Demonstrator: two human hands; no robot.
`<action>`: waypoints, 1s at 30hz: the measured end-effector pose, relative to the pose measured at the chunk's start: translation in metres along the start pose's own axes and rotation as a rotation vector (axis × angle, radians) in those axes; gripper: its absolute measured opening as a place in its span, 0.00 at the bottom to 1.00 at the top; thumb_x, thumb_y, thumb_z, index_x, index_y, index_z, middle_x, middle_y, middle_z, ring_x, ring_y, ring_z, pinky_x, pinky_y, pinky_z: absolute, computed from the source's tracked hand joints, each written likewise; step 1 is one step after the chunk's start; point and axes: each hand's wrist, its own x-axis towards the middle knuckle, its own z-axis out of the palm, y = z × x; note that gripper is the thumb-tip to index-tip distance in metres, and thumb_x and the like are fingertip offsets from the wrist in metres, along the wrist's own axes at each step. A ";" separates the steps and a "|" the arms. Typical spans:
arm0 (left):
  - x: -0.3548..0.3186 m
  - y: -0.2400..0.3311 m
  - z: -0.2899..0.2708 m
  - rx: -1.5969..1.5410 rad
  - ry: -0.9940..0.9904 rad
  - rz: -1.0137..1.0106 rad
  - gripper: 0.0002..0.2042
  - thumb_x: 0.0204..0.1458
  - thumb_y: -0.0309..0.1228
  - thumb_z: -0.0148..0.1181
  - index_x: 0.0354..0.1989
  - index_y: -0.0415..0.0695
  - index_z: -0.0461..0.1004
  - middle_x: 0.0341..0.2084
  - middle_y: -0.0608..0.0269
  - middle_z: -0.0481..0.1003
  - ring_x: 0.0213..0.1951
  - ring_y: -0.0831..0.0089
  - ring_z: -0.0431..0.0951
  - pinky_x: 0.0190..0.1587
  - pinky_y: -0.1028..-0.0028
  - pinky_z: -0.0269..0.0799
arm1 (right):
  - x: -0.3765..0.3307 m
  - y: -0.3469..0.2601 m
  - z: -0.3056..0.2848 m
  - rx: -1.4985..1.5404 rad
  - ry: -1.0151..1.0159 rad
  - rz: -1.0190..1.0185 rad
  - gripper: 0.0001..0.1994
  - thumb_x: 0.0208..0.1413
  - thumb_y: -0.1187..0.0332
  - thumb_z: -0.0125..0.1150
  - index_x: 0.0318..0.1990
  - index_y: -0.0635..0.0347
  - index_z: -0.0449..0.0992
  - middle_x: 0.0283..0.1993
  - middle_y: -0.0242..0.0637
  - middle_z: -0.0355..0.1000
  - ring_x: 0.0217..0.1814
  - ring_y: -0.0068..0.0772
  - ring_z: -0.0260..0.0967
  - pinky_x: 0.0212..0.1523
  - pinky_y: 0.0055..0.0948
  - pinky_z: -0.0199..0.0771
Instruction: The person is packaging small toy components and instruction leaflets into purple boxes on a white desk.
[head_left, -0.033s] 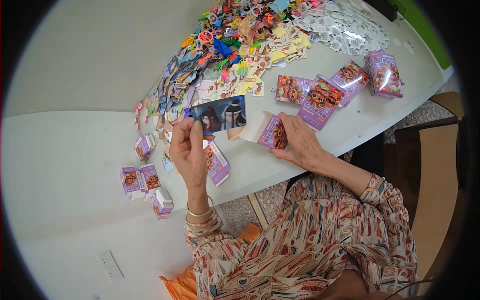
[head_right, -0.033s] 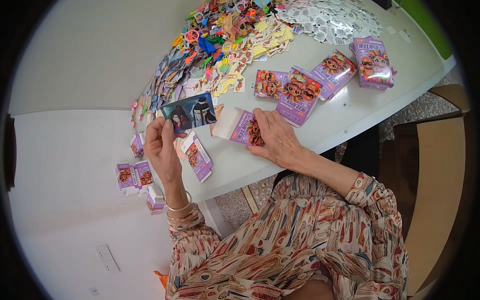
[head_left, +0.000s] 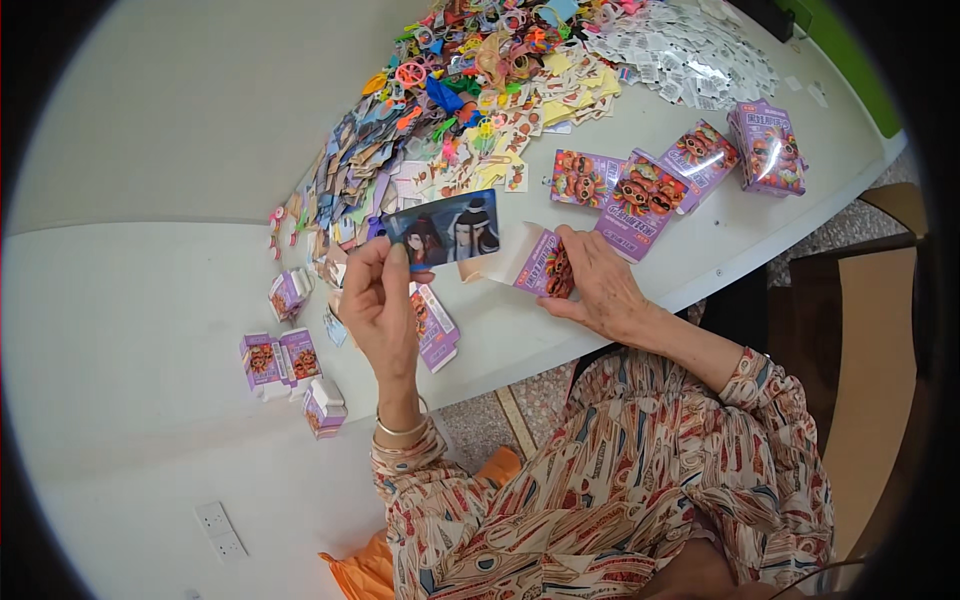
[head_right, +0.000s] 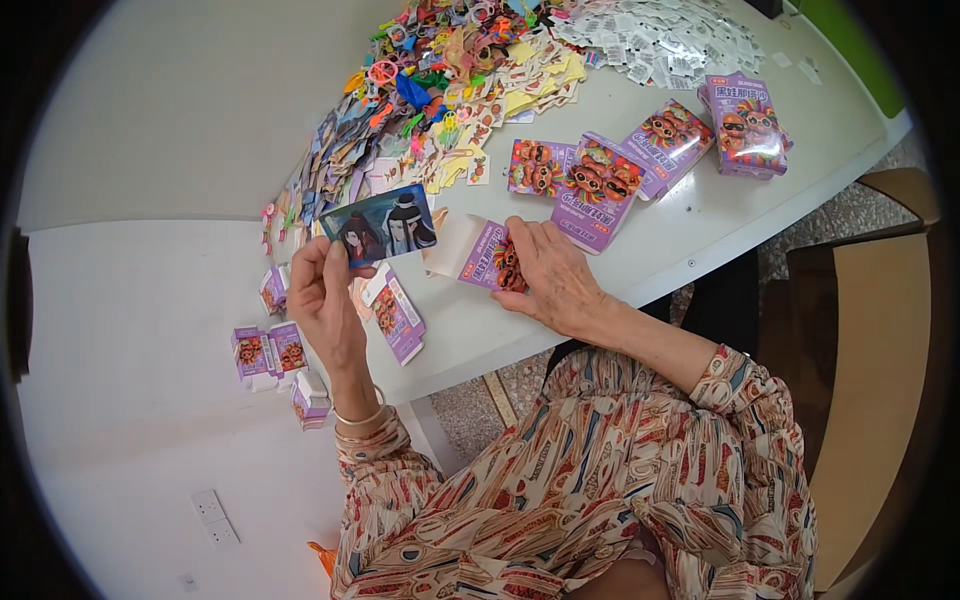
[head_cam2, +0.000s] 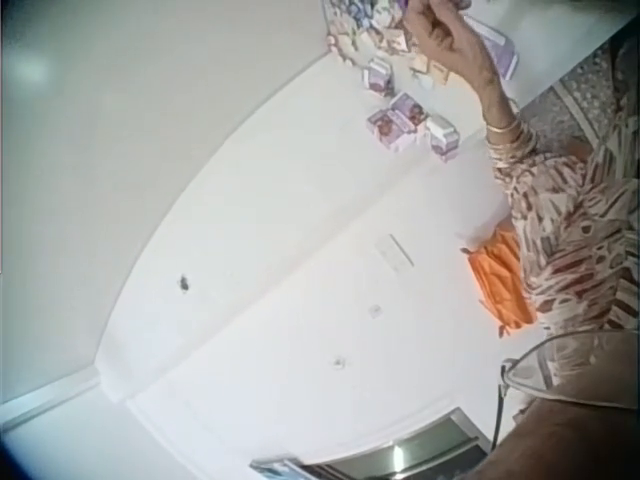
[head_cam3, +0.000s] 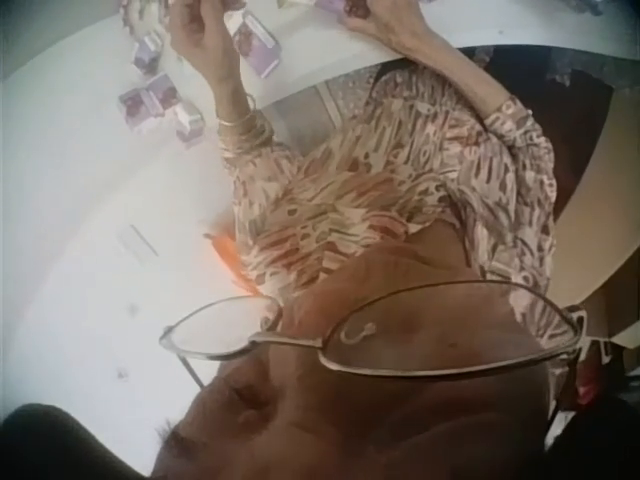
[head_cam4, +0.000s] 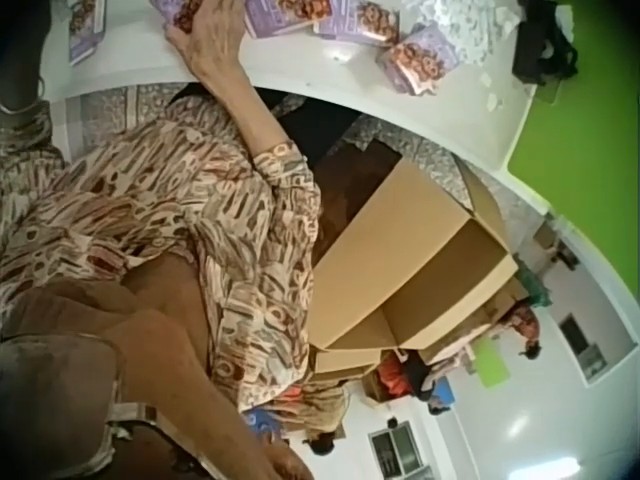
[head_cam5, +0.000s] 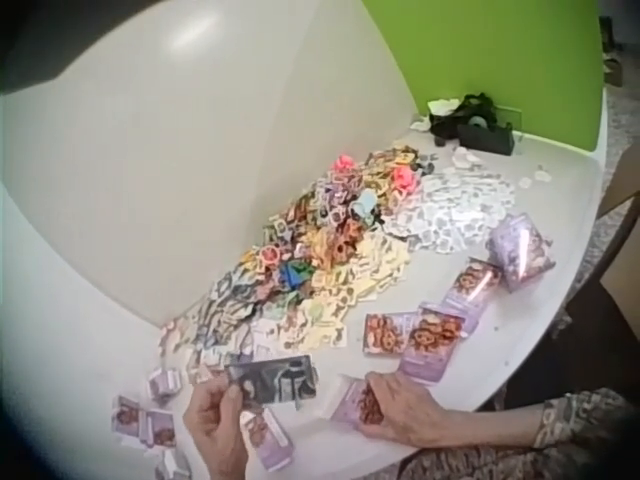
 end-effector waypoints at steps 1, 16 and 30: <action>-0.004 0.005 0.002 -0.024 -0.009 0.016 0.06 0.58 0.23 0.54 0.41 0.34 0.72 0.30 0.63 0.75 0.28 0.79 0.74 0.32 0.81 0.73 | 0.000 -0.002 0.000 0.002 0.000 -0.002 0.43 0.39 0.60 0.72 0.59 0.73 0.54 0.46 0.52 0.63 0.48 0.51 0.61 0.52 0.41 0.63; -0.024 0.014 0.021 0.525 -0.176 0.377 0.08 0.47 0.15 0.58 0.36 0.36 0.74 0.24 0.57 0.73 0.22 0.69 0.72 0.24 0.75 0.66 | -0.004 0.000 0.002 -0.005 0.025 -0.022 0.42 0.39 0.62 0.73 0.58 0.72 0.54 0.46 0.51 0.63 0.48 0.52 0.62 0.49 0.41 0.66; 0.009 0.017 0.085 0.541 -0.568 0.489 0.16 0.50 0.29 0.62 0.47 0.36 0.72 0.38 0.51 0.73 0.43 0.56 0.73 0.43 0.63 0.69 | -0.007 0.009 0.005 -0.094 0.108 -0.137 0.39 0.36 0.59 0.72 0.52 0.72 0.59 0.42 0.46 0.63 0.44 0.45 0.62 0.46 0.37 0.66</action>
